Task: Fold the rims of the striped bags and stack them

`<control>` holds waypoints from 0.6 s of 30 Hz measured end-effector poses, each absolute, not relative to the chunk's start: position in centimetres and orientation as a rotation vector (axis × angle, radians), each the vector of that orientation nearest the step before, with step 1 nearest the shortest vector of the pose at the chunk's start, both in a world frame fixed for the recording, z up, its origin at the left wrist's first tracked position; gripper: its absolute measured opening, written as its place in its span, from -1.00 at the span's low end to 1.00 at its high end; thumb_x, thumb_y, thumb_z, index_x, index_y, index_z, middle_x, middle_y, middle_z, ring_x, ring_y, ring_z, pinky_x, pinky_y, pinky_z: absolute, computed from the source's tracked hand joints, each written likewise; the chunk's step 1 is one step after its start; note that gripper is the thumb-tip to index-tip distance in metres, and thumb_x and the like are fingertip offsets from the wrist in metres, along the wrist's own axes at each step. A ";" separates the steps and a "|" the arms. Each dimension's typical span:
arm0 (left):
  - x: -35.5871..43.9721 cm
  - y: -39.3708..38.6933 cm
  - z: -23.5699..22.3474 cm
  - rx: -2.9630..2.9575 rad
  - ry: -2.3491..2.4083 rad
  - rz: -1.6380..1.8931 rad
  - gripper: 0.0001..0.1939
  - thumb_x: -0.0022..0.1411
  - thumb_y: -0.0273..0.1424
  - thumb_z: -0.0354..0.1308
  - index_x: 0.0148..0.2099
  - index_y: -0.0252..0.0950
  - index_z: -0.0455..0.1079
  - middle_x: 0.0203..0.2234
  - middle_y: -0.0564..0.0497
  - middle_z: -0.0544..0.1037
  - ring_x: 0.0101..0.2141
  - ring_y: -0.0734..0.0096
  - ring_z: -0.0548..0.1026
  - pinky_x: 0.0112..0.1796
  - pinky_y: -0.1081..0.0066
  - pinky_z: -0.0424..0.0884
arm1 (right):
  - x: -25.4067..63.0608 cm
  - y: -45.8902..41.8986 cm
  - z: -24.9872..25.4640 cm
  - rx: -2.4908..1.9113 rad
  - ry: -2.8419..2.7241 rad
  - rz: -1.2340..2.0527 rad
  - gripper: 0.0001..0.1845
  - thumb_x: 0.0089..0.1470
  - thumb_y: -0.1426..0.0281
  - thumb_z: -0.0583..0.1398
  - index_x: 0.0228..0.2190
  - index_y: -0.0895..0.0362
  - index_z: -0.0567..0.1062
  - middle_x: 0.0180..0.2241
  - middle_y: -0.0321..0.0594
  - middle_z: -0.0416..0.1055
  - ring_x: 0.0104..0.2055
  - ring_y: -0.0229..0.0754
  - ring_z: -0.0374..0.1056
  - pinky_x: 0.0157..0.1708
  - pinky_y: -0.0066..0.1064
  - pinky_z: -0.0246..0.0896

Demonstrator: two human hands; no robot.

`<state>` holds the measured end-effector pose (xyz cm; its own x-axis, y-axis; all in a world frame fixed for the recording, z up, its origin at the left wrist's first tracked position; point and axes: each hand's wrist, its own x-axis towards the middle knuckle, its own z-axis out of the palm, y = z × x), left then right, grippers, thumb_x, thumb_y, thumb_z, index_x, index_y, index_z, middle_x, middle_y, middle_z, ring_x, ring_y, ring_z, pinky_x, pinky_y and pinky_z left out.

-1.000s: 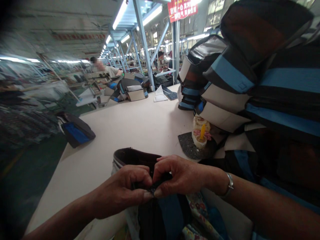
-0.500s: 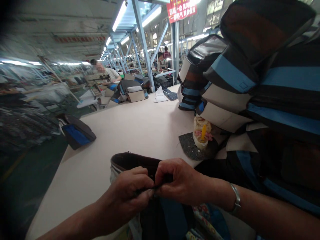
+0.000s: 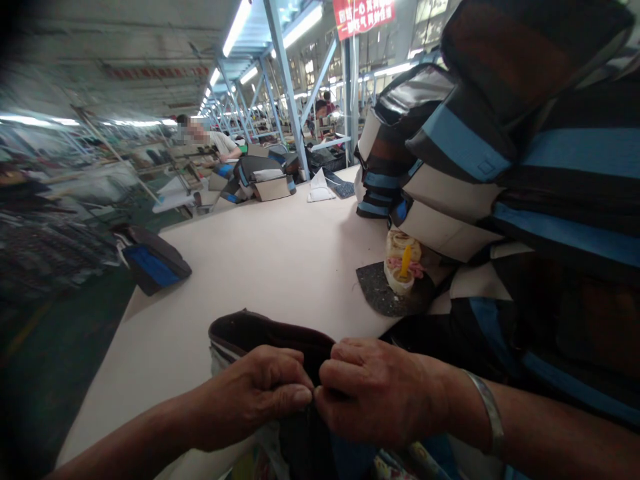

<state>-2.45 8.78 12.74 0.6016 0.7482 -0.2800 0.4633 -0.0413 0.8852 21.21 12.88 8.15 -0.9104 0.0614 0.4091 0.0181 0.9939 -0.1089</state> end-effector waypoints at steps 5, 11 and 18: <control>-1.9 7.0 12.6 1.881 1.106 0.445 -0.81 0.27 -0.42 0.09 -0.38 -0.35 0.43 -0.44 0.08 0.36 -0.42 0.53 0.35 -0.39 0.50 0.22 | 22.0 13.5 10.3 -0.227 -2.402 0.989 -0.82 0.28 0.44 0.04 -0.29 0.21 0.41 -0.30 -0.13 0.34 -0.28 -0.25 0.26 -0.27 -0.40 0.20; -1.3 6.7 12.2 2.265 1.100 0.579 -0.91 0.14 -0.56 0.09 -0.41 -0.33 0.34 -0.47 0.08 0.37 -0.44 0.53 0.32 -0.42 0.44 0.15 | 21.4 13.8 12.9 -0.445 -2.581 1.175 -0.96 0.11 0.54 0.20 -0.37 0.18 0.45 -0.30 -0.23 0.37 -0.30 -0.29 0.27 -0.29 -0.45 0.14; -3.0 9.0 16.7 2.411 1.104 0.621 -0.87 0.14 -0.59 0.08 -0.39 -0.33 0.41 -0.47 0.05 0.38 -0.39 0.47 0.32 -0.33 0.40 0.20 | 18.3 12.6 14.7 -0.423 -2.363 0.593 -0.88 -0.07 0.60 0.12 -0.49 0.17 0.28 -0.43 -0.26 0.25 -0.40 -0.27 0.11 -0.43 -0.39 -0.07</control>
<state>-2.96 8.98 16.70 0.5857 0.7796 0.2217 0.5943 -0.5991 0.5366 18.33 12.56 14.69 -0.7319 0.4406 0.5198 0.1432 0.8452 -0.5149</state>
